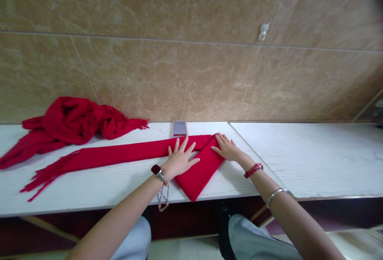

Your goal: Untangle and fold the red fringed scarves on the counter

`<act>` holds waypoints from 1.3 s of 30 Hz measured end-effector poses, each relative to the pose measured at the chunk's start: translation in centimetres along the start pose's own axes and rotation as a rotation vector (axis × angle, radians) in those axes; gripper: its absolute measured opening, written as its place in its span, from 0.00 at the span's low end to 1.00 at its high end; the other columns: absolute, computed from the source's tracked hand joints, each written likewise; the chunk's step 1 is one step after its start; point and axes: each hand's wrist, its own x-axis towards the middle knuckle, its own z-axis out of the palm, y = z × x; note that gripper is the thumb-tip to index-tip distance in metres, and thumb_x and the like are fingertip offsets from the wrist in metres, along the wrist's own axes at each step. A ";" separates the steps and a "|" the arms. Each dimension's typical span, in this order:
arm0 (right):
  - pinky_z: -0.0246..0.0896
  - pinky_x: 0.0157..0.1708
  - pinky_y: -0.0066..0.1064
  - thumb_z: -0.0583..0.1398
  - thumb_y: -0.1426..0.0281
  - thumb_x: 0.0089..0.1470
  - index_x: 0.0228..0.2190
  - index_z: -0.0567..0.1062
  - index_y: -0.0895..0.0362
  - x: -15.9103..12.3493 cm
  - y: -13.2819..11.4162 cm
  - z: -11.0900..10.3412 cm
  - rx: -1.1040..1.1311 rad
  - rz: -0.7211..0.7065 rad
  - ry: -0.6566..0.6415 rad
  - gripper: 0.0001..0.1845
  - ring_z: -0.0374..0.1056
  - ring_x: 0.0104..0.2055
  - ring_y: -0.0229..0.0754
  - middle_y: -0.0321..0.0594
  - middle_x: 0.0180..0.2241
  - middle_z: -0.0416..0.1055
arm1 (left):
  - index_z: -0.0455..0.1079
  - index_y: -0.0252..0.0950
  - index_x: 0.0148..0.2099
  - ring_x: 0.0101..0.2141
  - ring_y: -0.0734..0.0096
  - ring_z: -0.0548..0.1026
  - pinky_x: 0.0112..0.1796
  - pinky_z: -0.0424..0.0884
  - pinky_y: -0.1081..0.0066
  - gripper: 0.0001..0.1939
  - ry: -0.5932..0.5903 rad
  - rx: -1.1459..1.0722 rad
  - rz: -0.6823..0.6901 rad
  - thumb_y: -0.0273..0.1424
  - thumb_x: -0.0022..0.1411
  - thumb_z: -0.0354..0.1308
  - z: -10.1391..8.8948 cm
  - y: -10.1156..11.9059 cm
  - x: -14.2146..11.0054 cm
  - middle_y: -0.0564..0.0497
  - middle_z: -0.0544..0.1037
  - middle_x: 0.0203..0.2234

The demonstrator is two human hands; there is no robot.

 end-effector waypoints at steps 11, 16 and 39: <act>0.42 0.55 0.54 0.45 0.53 0.56 0.59 0.49 0.63 -0.3 -1.9 -1.4 -0.032 -0.131 0.003 0.36 0.36 0.62 0.55 0.53 0.61 0.42 | 0.51 0.35 0.61 0.60 0.54 0.43 0.54 0.42 0.45 0.30 0.011 0.016 0.125 0.47 0.63 0.37 0.0 1.2 1.6 0.44 0.48 0.61; 0.44 0.54 0.54 0.45 0.58 0.58 0.58 0.50 0.63 -0.6 -3.0 -0.1 -0.059 -0.164 -0.061 0.32 0.40 0.62 0.53 0.55 0.60 0.46 | 0.47 0.36 0.62 0.60 0.57 0.47 0.54 0.45 0.46 0.30 -0.094 -0.020 0.200 0.47 0.64 0.35 1.2 1.1 2.8 0.45 0.53 0.60; 0.36 0.57 0.51 0.48 0.56 0.56 0.59 0.48 0.61 2.3 -13.6 -2.8 0.197 -0.418 -0.257 0.35 0.34 0.63 0.52 0.51 0.62 0.40 | 0.47 0.42 0.63 0.60 0.45 0.43 0.52 0.46 0.41 0.32 -0.104 0.057 -0.559 0.50 0.60 0.35 -1.5 -14.7 -3.1 0.45 0.44 0.62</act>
